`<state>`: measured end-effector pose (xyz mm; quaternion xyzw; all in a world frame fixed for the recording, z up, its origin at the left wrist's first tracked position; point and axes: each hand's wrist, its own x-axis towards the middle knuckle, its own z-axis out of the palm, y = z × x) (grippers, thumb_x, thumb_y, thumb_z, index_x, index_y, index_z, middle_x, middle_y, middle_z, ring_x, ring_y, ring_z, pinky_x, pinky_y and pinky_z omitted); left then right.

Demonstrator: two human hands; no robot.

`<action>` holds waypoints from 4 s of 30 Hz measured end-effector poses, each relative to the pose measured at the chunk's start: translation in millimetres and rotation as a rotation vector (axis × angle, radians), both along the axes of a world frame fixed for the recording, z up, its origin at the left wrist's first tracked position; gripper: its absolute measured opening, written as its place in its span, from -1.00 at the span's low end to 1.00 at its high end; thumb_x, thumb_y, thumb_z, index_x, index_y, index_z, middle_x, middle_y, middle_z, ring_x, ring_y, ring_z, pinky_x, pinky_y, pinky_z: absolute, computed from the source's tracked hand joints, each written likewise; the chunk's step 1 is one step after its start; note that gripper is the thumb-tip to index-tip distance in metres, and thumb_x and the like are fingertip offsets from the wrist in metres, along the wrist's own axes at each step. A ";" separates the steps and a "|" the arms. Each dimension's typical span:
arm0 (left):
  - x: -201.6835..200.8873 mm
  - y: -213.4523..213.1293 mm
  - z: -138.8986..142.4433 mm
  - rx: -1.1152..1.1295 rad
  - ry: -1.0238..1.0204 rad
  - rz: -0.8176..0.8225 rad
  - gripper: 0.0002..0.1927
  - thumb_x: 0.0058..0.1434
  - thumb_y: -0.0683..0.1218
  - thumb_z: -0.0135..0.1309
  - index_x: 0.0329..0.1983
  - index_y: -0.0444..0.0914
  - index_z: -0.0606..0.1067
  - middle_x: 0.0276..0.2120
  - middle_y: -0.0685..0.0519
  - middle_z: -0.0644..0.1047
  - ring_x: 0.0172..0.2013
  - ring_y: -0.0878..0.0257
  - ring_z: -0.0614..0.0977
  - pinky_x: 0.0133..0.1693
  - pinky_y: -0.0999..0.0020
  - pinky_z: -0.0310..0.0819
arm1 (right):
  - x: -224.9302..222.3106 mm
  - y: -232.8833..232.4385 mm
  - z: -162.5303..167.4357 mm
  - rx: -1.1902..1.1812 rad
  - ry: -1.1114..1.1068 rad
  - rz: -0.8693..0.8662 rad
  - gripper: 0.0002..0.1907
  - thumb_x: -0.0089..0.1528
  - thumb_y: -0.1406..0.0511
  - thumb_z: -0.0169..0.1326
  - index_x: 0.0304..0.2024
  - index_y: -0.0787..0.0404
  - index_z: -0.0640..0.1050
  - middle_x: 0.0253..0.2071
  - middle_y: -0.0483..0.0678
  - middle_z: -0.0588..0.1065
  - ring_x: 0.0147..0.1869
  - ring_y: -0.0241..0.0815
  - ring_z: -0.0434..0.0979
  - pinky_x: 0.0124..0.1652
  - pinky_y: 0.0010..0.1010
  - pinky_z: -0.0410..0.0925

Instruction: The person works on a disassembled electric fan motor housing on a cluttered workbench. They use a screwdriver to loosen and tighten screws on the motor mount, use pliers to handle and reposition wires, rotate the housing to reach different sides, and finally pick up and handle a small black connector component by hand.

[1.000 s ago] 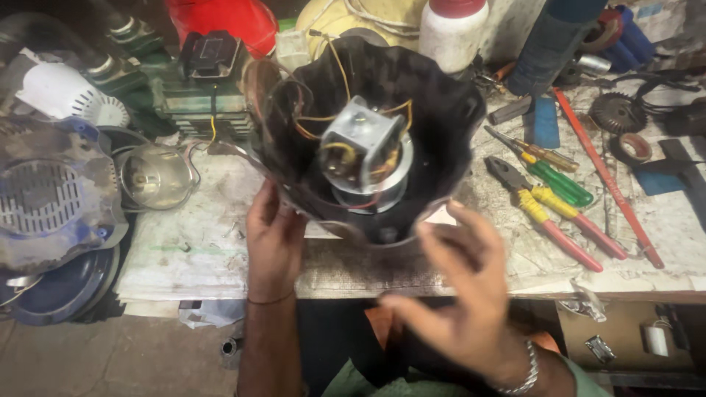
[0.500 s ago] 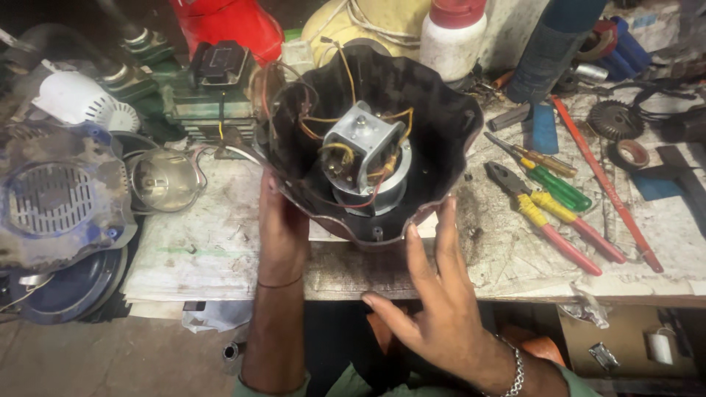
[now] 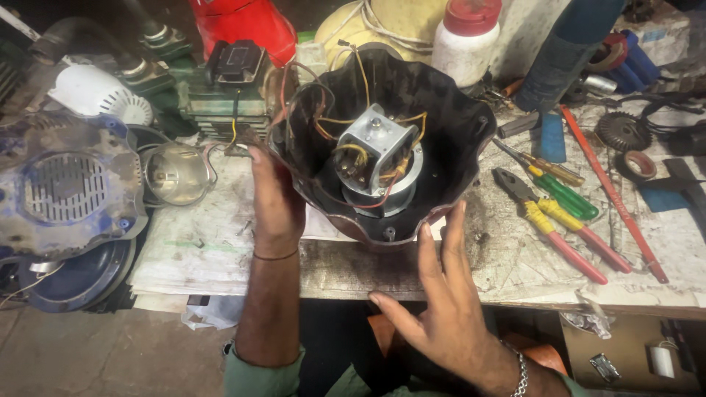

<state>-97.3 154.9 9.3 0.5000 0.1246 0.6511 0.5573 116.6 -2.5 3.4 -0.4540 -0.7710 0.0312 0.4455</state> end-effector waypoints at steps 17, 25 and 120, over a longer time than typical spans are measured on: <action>98.7 -141.1 -15.5 0.223 0.375 0.490 0.00 0.50 0.41 -0.15 0.63 -0.33 -0.18 0.63 -0.15 -0.16 0.62 0.05 -0.11 0.60 0.04 -0.25 | 77.8 61.9 54.5 -0.285 0.444 -0.215 -0.36 0.37 0.23 0.14 0.46 0.34 0.38 0.09 0.16 0.53 0.01 -0.17 0.57 -0.09 -0.46 0.46; 77.7 -114.1 -24.3 0.305 0.470 0.702 -0.12 0.34 -0.15 0.34 0.58 -0.23 0.09 0.33 -0.07 0.41 0.29 0.12 0.48 0.36 0.15 0.35 | 84.0 42.3 48.0 -0.290 0.762 0.155 0.16 0.28 -0.15 0.15 0.59 0.44 -0.01 0.40 0.30 0.31 0.46 0.03 0.41 0.39 -0.27 0.30; 45.8 -107.7 34.9 0.833 1.180 1.025 -0.52 0.21 0.04 0.38 0.14 -0.14 0.50 0.16 -0.02 0.50 0.28 -0.13 0.33 0.32 -0.28 -0.11 | 168.0 -19.7 38.1 -0.151 0.037 -0.573 -0.64 0.16 0.54 0.11 0.03 0.34 0.57 -0.01 0.15 0.57 0.06 -0.03 0.57 -0.08 -0.25 0.44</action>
